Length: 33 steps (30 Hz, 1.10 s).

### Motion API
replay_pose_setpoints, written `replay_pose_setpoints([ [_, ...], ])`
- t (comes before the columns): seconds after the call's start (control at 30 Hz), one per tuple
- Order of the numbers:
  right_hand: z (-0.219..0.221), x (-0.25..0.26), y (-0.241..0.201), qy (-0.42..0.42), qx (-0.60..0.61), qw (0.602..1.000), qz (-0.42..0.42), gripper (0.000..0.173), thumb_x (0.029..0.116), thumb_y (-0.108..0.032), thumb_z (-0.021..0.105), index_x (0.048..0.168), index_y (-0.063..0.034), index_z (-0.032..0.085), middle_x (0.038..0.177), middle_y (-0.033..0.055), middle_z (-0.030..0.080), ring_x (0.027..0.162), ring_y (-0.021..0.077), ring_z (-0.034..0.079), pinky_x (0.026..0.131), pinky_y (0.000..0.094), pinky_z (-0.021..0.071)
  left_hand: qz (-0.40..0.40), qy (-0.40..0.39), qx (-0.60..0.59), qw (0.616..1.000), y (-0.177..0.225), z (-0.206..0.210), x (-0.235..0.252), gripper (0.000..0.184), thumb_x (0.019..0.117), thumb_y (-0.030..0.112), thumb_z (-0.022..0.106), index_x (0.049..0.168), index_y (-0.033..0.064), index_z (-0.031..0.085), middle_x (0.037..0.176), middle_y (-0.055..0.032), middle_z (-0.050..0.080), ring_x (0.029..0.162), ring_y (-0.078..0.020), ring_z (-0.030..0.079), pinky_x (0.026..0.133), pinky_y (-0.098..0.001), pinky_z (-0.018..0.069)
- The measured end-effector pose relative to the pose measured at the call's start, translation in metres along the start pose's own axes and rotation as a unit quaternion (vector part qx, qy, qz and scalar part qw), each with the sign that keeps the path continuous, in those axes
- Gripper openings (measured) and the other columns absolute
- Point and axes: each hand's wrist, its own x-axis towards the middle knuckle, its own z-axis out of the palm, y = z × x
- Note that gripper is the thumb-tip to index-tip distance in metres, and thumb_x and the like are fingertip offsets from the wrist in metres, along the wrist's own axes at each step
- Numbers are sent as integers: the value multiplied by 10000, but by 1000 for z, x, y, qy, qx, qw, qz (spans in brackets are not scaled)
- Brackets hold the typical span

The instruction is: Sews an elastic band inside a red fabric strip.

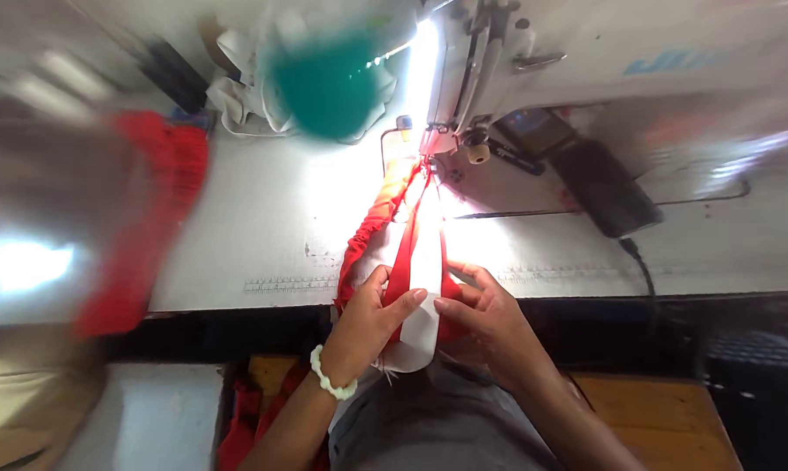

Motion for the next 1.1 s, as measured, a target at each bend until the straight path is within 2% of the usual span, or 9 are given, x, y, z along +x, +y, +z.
replay_pose_setpoints([
  [0.13,-4,-8,12,34,-81,995,-41,542,838,-47,748,1336,18,543,900,33,778,780,86,754,709,227,629,91,114,237,960,-17,0,-16,224,951,262,706,993,42,694,804,-18,714,715,-40,676,682,-211,552],
  [0.2,-6,-11,16,37,-100,993,-52,388,834,-54,764,1195,1,634,852,8,771,749,63,742,687,208,619,149,160,298,929,-28,1,-21,191,905,225,733,922,37,705,748,-32,703,657,-50,660,632,-201,535],
  [0.3,-4,-15,24,29,-113,991,-71,171,823,-55,780,964,-53,684,781,-21,736,692,25,707,647,173,593,222,213,323,895,-33,9,-30,156,893,201,720,896,46,726,757,-20,701,659,-33,656,625,-167,537],
  [0.5,1,-11,36,26,-118,990,-73,154,814,-74,779,909,-62,658,736,-31,693,640,8,660,588,164,551,349,261,420,796,-32,34,-37,122,916,130,681,898,40,761,786,-85,677,678,-144,661,613,-221,546],
  [0.63,4,-10,43,23,-93,994,-53,129,866,-80,741,954,-53,650,781,-3,702,689,42,681,625,192,570,303,196,388,848,-48,42,-32,165,867,53,692,1014,-12,727,845,-106,670,655,-155,661,602,-242,573],
  [0.73,9,-17,43,31,-92,995,-36,292,832,-109,790,1048,-55,602,831,11,735,720,63,718,641,213,599,221,194,287,912,-50,34,-38,403,831,66,730,1188,-70,603,827,-63,678,641,-78,632,584,-195,539],
  [0.8,11,-18,46,48,-113,991,-48,413,800,-129,804,1105,-59,534,792,7,707,669,64,700,602,217,586,163,191,266,930,-51,28,-43,385,844,115,735,1182,-38,628,840,-49,694,658,-58,648,590,-192,540],
  [0.9,12,-19,53,63,-162,977,-120,451,810,-134,772,1154,-38,496,794,8,694,648,56,687,583,220,576,160,196,287,924,-55,20,-48,177,908,179,681,973,20,728,835,-65,706,748,-95,675,693,-238,557],
  [1.1,9,-21,57,40,-160,971,-171,416,847,-66,727,1181,-26,483,815,-11,703,675,19,685,610,180,572,275,259,322,868,-57,29,-47,206,1007,132,523,1027,-47,623,851,-110,644,752,-100,624,706,-191,525],
])
